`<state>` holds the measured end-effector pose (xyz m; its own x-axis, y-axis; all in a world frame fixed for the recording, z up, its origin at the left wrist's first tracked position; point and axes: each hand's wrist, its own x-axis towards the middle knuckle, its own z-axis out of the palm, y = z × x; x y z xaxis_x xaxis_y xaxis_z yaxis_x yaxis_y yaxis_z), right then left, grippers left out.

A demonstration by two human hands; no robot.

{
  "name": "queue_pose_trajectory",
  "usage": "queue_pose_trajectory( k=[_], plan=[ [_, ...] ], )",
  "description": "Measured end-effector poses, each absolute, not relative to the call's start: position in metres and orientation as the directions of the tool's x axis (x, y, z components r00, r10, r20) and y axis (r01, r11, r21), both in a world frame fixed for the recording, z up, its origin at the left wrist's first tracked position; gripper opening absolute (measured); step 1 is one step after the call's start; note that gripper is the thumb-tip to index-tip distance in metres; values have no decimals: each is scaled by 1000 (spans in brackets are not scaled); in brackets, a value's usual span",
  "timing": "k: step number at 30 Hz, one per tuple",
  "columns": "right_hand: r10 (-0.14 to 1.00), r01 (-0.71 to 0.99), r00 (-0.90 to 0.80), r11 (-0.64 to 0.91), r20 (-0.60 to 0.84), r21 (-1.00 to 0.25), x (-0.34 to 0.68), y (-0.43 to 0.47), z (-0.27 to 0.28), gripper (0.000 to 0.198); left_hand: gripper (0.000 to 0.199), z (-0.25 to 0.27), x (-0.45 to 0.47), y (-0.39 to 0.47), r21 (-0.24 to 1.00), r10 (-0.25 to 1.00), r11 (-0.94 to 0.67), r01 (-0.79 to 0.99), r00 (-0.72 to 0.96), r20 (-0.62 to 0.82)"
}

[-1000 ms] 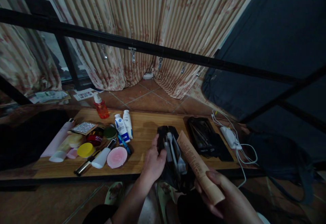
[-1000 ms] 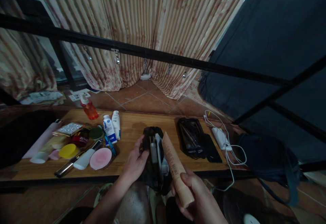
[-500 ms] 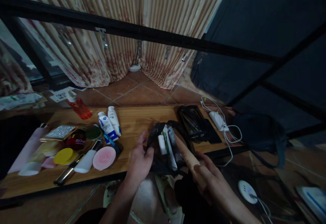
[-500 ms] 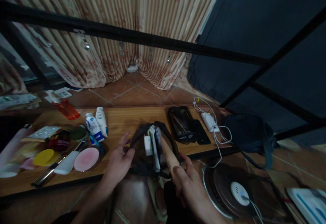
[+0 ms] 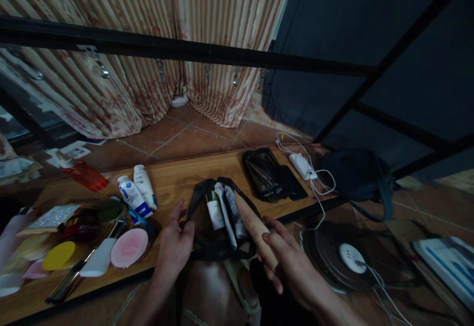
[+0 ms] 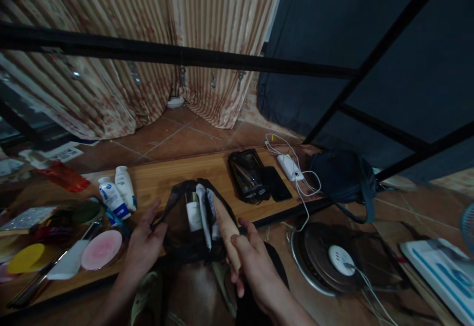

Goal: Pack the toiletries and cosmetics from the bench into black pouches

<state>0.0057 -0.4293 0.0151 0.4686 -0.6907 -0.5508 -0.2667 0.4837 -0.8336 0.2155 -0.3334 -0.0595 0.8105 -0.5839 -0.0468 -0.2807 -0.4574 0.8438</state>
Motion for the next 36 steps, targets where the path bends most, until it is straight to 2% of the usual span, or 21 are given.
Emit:
queue_pose_trajectory(
  k=[5,12,16,23,26,28,31,33,36],
  plan=[
    [-692,-292,465,469,-553,-833,6,-431,16,64,61,-54,213,-335,849,-584,-455,-271,810,-54],
    [-685,-354,460,442,-565,-824,6,-430,24,67,61,-54,205,-338,926,-623,-317,-204,781,-42],
    [-674,-353,513,398,-531,-847,15,-421,36,65,61,-48,198,-339,946,-653,-258,-194,757,-24],
    [-628,-404,633,230,-453,-885,51,-411,27,64,62,-45,194,-338,964,-674,-210,-165,738,-20],
    [-657,-431,656,77,-371,-899,63,-416,17,60,61,-47,195,-338,972,-680,-175,-156,733,-5],
    [-691,-513,657,-118,-301,-850,69,-418,10,56,59,-47,194,-339,974,-671,-157,-162,741,15],
    [-698,-652,677,-422,-233,-630,74,-417,0,57,56,-48,192,-340,971,-661,-153,-186,750,40],
    [-698,-712,671,-514,-249,-478,75,-414,-4,60,57,-48,191,-341,966,-662,-164,-200,749,42],
    [-673,-738,671,-563,-311,-373,72,-411,1,60,57,-49,188,-342,965,-654,-187,-185,757,19]
  ],
)
